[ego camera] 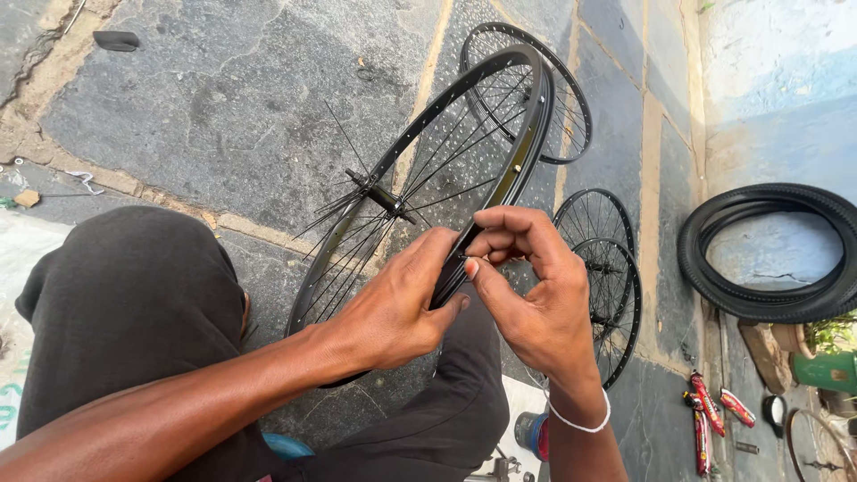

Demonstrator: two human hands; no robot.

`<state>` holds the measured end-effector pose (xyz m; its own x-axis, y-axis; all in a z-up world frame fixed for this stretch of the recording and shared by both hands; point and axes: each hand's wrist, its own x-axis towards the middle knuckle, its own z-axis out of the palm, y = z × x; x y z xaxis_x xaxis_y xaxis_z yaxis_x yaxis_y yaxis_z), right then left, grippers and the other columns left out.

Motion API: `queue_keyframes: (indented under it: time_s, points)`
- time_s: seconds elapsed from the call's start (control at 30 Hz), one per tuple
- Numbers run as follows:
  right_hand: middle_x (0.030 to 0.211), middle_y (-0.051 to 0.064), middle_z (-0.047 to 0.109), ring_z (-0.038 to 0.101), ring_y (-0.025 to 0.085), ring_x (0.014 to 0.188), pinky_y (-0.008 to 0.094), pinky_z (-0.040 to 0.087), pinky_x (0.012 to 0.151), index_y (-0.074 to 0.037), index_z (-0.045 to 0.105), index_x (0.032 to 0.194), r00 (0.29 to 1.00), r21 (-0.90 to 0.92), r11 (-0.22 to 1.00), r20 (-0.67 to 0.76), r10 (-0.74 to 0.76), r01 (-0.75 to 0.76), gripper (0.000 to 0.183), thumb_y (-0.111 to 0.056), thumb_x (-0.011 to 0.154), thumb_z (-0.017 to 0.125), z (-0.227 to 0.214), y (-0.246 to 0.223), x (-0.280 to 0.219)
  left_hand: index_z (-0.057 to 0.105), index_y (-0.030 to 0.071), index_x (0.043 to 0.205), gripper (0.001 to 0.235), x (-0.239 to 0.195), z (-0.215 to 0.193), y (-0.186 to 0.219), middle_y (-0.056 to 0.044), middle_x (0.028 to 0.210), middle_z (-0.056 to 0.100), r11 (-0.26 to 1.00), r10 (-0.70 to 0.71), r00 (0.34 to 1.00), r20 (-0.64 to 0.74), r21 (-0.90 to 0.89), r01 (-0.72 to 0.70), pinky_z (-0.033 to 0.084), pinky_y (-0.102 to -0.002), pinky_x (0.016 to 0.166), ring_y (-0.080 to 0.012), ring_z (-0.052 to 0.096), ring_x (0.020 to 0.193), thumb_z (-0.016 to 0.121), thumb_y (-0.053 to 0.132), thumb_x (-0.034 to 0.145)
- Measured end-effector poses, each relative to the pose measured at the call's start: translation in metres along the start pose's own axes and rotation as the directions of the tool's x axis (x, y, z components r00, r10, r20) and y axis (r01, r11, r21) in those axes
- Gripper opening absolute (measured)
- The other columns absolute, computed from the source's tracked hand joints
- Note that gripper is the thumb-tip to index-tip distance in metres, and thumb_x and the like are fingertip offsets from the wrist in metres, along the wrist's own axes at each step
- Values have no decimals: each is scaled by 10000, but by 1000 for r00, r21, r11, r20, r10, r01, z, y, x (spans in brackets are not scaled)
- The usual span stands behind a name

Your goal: The person is repairing a bicycle wheel by hand, using a red screwdriver to adjust the spokes and tighten the nipples. They repeatedly rotate the wheel to access different sections and ensure the tire is properly seated on the rim.

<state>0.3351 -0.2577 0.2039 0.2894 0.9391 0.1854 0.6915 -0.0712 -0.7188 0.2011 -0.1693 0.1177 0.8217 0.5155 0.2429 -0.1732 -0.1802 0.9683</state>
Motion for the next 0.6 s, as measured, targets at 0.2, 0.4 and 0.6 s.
queue_keyframes:
  time_s: [0.2,0.4,0.6]
  points:
    - [1023,49,699,630,84,914,240,526,846,17,625,1242,1000,134,991,9,26,-27,390,61,869,732,3,11,0,441,14,1182,417,-1,-2,-2,-157,1020,553,996,80,996,-29,-24,-80,482,-477,769,-330,646,960,715,68,873]
    - [1003,60,700,646,78,902,218,526,808,27,627,1207,995,226,969,18,95,-96,375,80,848,722,2,14,3,425,33,1180,420,1,-2,-3,-146,988,533,1000,7,999,39,-25,-6,472,-471,733,-299,653,923,714,77,879]
    - [1074,72,611,559,71,887,206,504,784,16,587,1274,992,144,987,-88,87,-74,461,74,836,714,15,8,-5,468,14,1190,398,1,-1,-2,-143,1012,545,997,69,998,-1,-41,-69,480,-451,724,-280,643,920,694,59,865]
